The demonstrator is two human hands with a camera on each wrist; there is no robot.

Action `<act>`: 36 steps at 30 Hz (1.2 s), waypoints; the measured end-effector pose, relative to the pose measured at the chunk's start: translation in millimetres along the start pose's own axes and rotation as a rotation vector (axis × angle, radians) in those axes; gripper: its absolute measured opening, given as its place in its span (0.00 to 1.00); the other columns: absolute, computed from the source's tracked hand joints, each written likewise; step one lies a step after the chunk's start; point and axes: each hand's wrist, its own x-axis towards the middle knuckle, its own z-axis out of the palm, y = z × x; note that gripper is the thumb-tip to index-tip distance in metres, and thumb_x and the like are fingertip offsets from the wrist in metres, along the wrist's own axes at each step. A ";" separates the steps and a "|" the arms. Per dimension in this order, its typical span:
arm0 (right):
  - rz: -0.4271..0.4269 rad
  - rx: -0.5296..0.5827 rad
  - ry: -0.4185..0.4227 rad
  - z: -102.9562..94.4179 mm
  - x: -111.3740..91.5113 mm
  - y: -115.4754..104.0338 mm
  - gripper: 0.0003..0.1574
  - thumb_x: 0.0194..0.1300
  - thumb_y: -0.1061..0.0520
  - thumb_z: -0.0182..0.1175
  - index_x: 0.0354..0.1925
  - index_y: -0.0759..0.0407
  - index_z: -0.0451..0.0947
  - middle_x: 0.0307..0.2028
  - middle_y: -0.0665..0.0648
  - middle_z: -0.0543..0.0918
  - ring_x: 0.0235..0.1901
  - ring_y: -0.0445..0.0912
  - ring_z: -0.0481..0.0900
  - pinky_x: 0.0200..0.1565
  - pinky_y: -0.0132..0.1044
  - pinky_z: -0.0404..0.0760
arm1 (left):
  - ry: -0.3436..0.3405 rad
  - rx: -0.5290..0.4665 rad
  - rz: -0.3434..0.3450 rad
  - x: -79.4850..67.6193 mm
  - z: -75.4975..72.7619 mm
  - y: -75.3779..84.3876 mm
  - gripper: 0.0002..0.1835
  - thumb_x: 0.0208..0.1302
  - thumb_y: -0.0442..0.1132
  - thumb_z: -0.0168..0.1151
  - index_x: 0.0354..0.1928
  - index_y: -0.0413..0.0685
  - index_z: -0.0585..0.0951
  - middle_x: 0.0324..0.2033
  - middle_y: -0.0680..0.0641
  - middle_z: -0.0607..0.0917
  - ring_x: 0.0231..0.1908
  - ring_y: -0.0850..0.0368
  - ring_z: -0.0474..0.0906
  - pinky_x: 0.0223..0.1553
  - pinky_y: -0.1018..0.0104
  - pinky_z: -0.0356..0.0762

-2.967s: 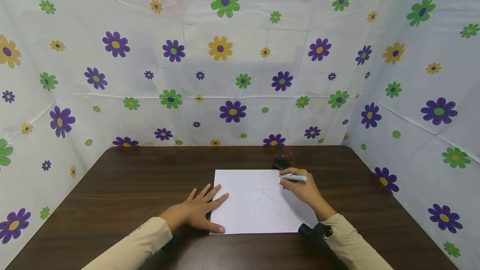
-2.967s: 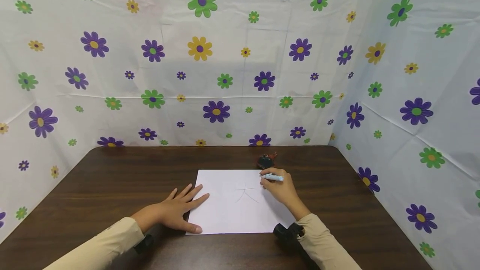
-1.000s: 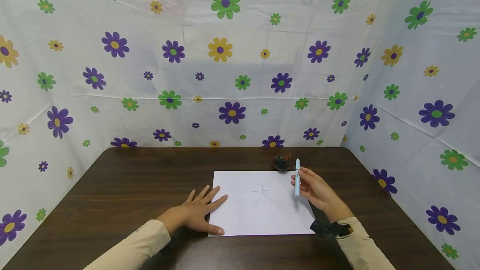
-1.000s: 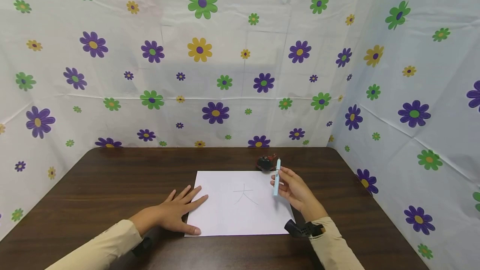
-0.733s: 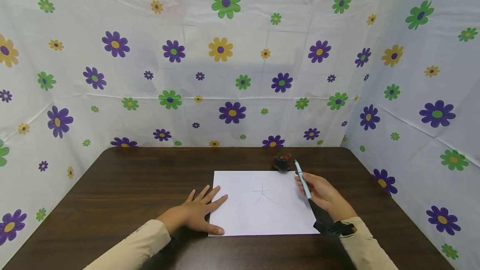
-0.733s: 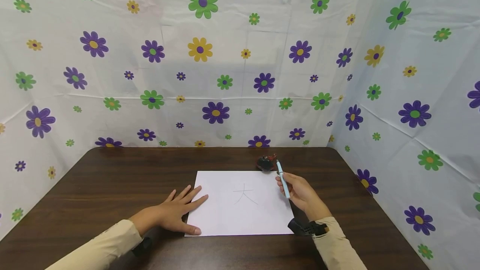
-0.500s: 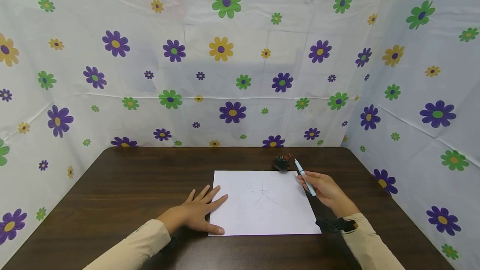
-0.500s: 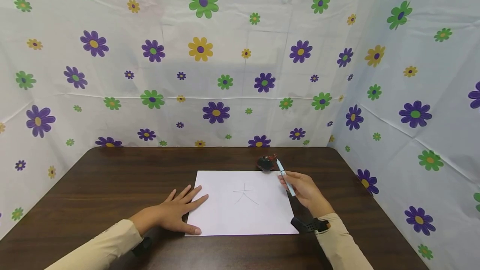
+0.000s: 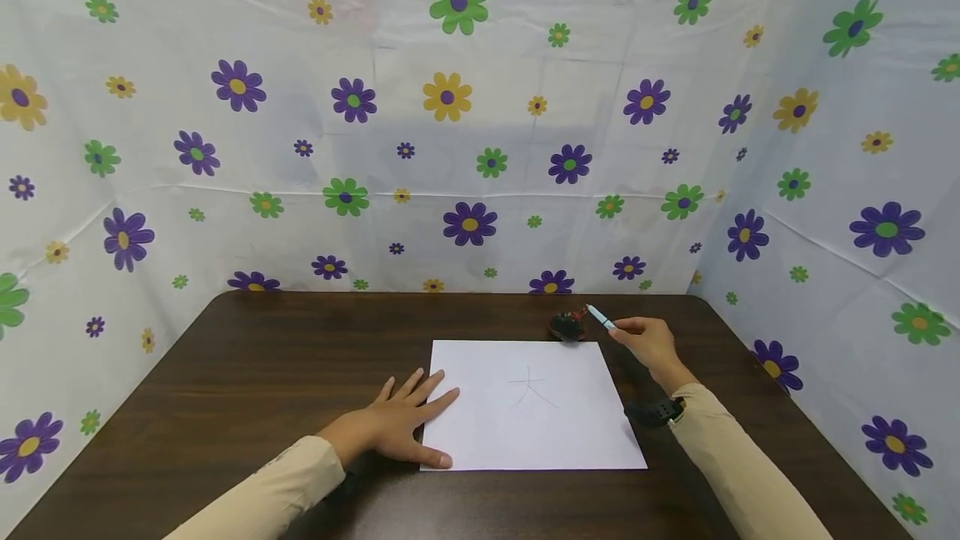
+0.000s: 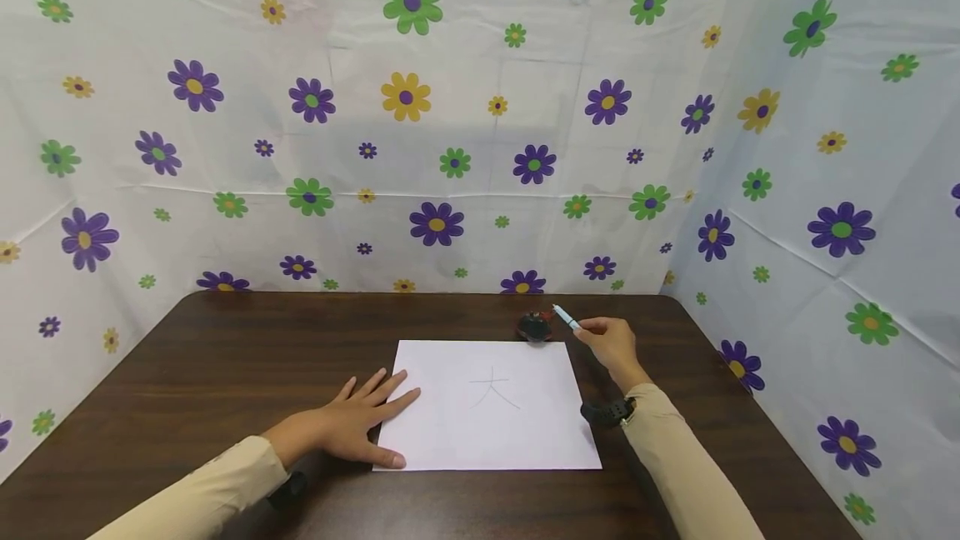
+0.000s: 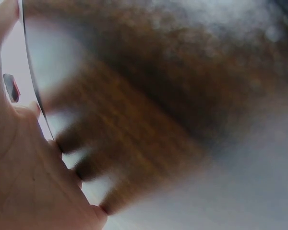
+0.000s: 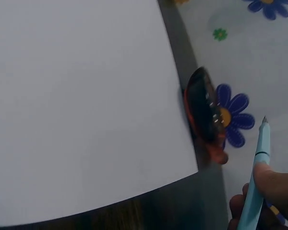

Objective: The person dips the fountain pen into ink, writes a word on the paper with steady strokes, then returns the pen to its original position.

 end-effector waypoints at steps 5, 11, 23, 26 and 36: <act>-0.055 -0.115 0.061 8.9 13.5 9.1 0.16 0.64 0.57 0.63 0.46 0.68 0.82 0.44 0.68 0.83 0.46 0.61 0.77 0.45 0.54 0.74 | -0.005 0.002 -0.002 1.7 2.0 -1.1 0.53 0.52 0.74 0.57 0.76 0.64 0.50 0.76 0.47 0.42 0.74 0.39 0.35 0.65 0.30 0.34; -0.135 -0.194 0.110 15.0 20.1 17.1 0.14 0.63 0.59 0.63 0.43 0.69 0.83 0.44 0.71 0.83 0.48 0.65 0.76 0.48 0.58 0.71 | -0.003 0.015 -0.004 3.0 3.0 -1.1 0.53 0.52 0.74 0.57 0.76 0.64 0.50 0.76 0.47 0.42 0.74 0.39 0.35 0.65 0.30 0.35; -0.133 -0.187 0.126 21.8 28.2 21.6 0.15 0.63 0.59 0.63 0.44 0.68 0.83 0.45 0.71 0.83 0.51 0.66 0.75 0.53 0.60 0.68 | 0.003 0.021 -0.008 3.7 4.0 -3.6 0.53 0.51 0.75 0.56 0.75 0.65 0.50 0.76 0.48 0.41 0.74 0.39 0.35 0.65 0.29 0.35; -0.140 -0.194 0.119 23.9 28.6 23.1 0.15 0.63 0.58 0.63 0.44 0.68 0.83 0.44 0.71 0.83 0.50 0.67 0.75 0.52 0.60 0.68 | -0.002 0.022 -0.007 3.5 3.7 -2.3 0.53 0.51 0.75 0.57 0.75 0.65 0.50 0.76 0.47 0.42 0.74 0.39 0.36 0.64 0.29 0.35; -0.152 -0.210 0.145 27.5 31.7 24.6 0.17 0.64 0.57 0.63 0.48 0.65 0.83 0.48 0.70 0.82 0.54 0.68 0.73 0.55 0.61 0.67 | -0.001 0.017 -0.015 1.9 0.9 1.4 0.53 0.52 0.73 0.58 0.75 0.64 0.50 0.76 0.48 0.42 0.74 0.39 0.36 0.65 0.30 0.35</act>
